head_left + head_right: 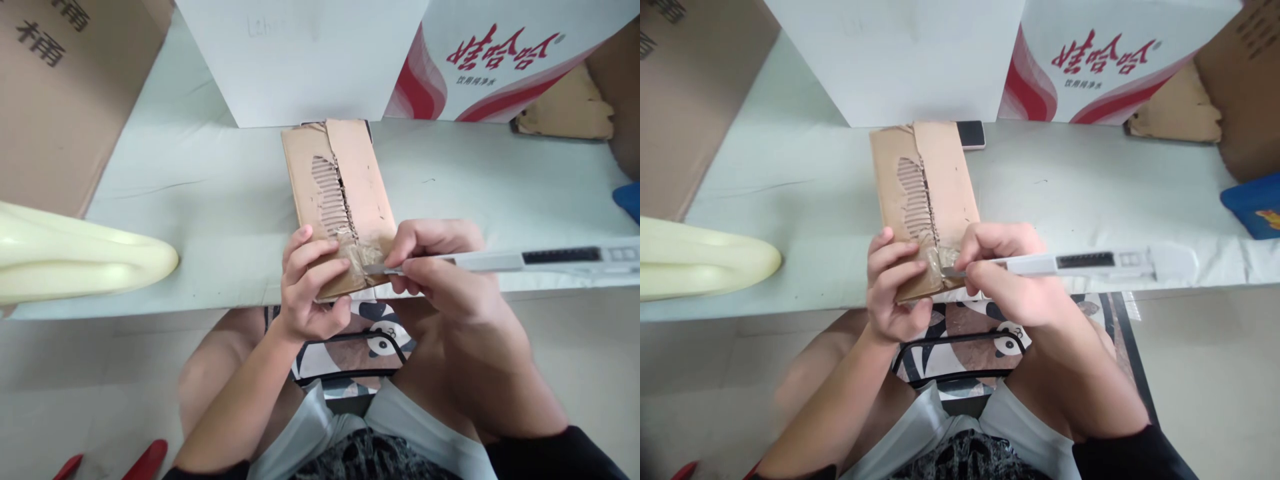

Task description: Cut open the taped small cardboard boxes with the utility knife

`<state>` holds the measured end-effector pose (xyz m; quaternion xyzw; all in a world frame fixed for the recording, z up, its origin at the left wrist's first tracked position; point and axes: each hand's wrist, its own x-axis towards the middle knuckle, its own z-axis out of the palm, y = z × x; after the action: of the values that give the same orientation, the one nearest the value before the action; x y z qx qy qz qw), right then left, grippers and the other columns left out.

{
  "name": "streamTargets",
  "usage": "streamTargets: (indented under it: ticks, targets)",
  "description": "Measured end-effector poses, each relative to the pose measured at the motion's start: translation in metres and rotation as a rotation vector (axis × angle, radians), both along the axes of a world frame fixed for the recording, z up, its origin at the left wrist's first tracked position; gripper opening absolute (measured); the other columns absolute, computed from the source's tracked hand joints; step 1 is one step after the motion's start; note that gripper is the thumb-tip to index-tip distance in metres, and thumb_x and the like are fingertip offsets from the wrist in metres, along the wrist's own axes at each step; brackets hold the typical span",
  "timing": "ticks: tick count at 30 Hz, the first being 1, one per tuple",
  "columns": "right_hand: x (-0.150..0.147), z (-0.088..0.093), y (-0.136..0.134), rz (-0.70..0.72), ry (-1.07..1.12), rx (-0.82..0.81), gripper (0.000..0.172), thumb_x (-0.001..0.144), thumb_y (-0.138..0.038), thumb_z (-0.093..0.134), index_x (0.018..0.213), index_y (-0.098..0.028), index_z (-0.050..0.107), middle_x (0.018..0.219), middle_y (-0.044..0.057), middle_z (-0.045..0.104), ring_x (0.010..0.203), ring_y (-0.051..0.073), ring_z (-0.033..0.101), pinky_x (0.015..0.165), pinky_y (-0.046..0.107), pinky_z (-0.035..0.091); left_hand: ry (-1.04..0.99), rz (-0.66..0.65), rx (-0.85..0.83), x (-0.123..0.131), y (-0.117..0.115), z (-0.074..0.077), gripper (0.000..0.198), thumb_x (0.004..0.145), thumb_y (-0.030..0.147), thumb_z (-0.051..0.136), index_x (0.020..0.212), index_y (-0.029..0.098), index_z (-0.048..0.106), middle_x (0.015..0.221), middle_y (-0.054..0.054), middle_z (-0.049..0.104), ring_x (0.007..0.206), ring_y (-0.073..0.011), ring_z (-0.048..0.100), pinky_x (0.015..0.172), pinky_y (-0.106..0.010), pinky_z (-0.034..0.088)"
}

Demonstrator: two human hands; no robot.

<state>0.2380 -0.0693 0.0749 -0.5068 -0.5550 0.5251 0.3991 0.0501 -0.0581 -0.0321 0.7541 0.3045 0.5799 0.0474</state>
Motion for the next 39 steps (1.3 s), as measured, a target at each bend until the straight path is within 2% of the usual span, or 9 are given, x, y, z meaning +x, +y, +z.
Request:
streamTargets:
  ticks: [3, 5, 10, 18, 22, 28, 35, 39]
  targets:
    - [-0.001, -0.001, 0.000, -0.036, 0.165, -0.053, 0.010, 0.069, -0.017, 0.057, 0.063, -0.019, 0.065, 0.046, -0.003, 0.058, 0.035, 0.008, 0.041, 0.036, 0.021, 0.031, -0.128, -0.012, -0.123, 0.005, -0.010, 0.004, 0.064, 0.089, 0.049, 0.063, 0.147, 0.035, 0.040, 0.145, -0.009, 0.053, 0.139, -0.0292, 0.053, 0.117, -0.059, 0.048]
    - [-0.001, -0.001, -0.002, -0.033, 0.202, -0.068, 0.010, 0.068, -0.015, 0.058, 0.063, -0.019, 0.066, 0.046, -0.003, 0.058, 0.036, 0.007, 0.043, 0.036, 0.020, 0.031, -0.142, -0.012, -0.195, 0.005, -0.015, 0.007, 0.074, 0.088, 0.046, 0.068, 0.153, 0.035, 0.034, 0.155, -0.011, 0.044, 0.149, -0.0312, 0.044, 0.120, -0.060, 0.044]
    - [-0.003, 0.001, -0.006, -0.040, 0.196, -0.076, 0.011, 0.067, -0.014, 0.058, 0.062, -0.018, 0.067, 0.048, -0.003, 0.060, 0.039, 0.007, 0.046, 0.036, 0.019, 0.029, -0.076, 0.008, -0.212, 0.002, -0.013, 0.011, 0.074, 0.089, 0.046, 0.072, 0.152, 0.029, 0.039, 0.146, -0.012, 0.048, 0.145, -0.0308, 0.046, 0.122, -0.057, 0.042]
    - [-0.006, -0.004, 0.000, -0.094, 0.216, -0.066, 0.003, 0.068, -0.023, 0.061, 0.066, -0.022, 0.061, 0.047, -0.004, 0.058, 0.032, 0.007, 0.038, 0.032, 0.020, 0.028, -0.072, 0.052, -0.245, 0.003, -0.007, 0.013, 0.068, 0.088, 0.055, 0.068, 0.145, 0.029, 0.043, 0.141, -0.013, 0.046, 0.138, -0.0322, 0.048, 0.114, -0.055, 0.048]
    - [-0.006, -0.006, 0.001, -0.127, 0.204, -0.080, 0.008, 0.070, -0.028, 0.065, 0.068, -0.023, 0.059, 0.048, -0.004, 0.057, 0.032, 0.007, 0.038, 0.030, 0.020, 0.025, -0.034, 0.025, -0.277, -0.001, -0.006, 0.016, 0.068, 0.087, 0.056, 0.069, 0.143, 0.028, 0.044, 0.140, -0.013, 0.046, 0.137, -0.0323, 0.049, 0.114, -0.054, 0.048]
    - [-0.007, -0.007, 0.001, -0.098, 0.251, -0.047, 0.004, 0.071, -0.023, 0.063, 0.071, -0.022, 0.059, 0.049, -0.005, 0.058, 0.032, 0.007, 0.039, 0.030, 0.019, 0.025, -0.068, 0.007, -0.289, -0.003, -0.003, 0.016, 0.064, 0.086, 0.054, 0.070, 0.139, 0.026, 0.047, 0.133, -0.012, 0.048, 0.132, -0.0307, 0.052, 0.116, -0.055, 0.049]
    - [-0.007, -0.009, -0.001, -0.100, 0.302, -0.020, 0.002, 0.073, -0.019, 0.060, 0.073, -0.020, 0.061, 0.052, -0.005, 0.063, 0.031, 0.005, 0.037, 0.030, 0.018, 0.025, -0.094, 0.019, -0.262, -0.008, 0.001, 0.013, 0.064, 0.087, 0.067, 0.067, 0.134, 0.028, 0.049, 0.127, -0.009, 0.054, 0.127, -0.0291, 0.058, 0.115, -0.055, 0.050]
    - [-0.006, -0.010, 0.000, -0.099, 0.306, -0.017, 0.003, 0.073, -0.018, 0.060, 0.073, -0.020, 0.061, 0.052, -0.005, 0.063, 0.032, 0.005, 0.039, 0.030, 0.018, 0.025, -0.146, -0.030, -0.304, -0.011, 0.002, 0.010, 0.062, 0.088, 0.069, 0.065, 0.134, 0.028, 0.050, 0.131, -0.010, 0.053, 0.130, -0.0294, 0.057, 0.113, -0.054, 0.053]
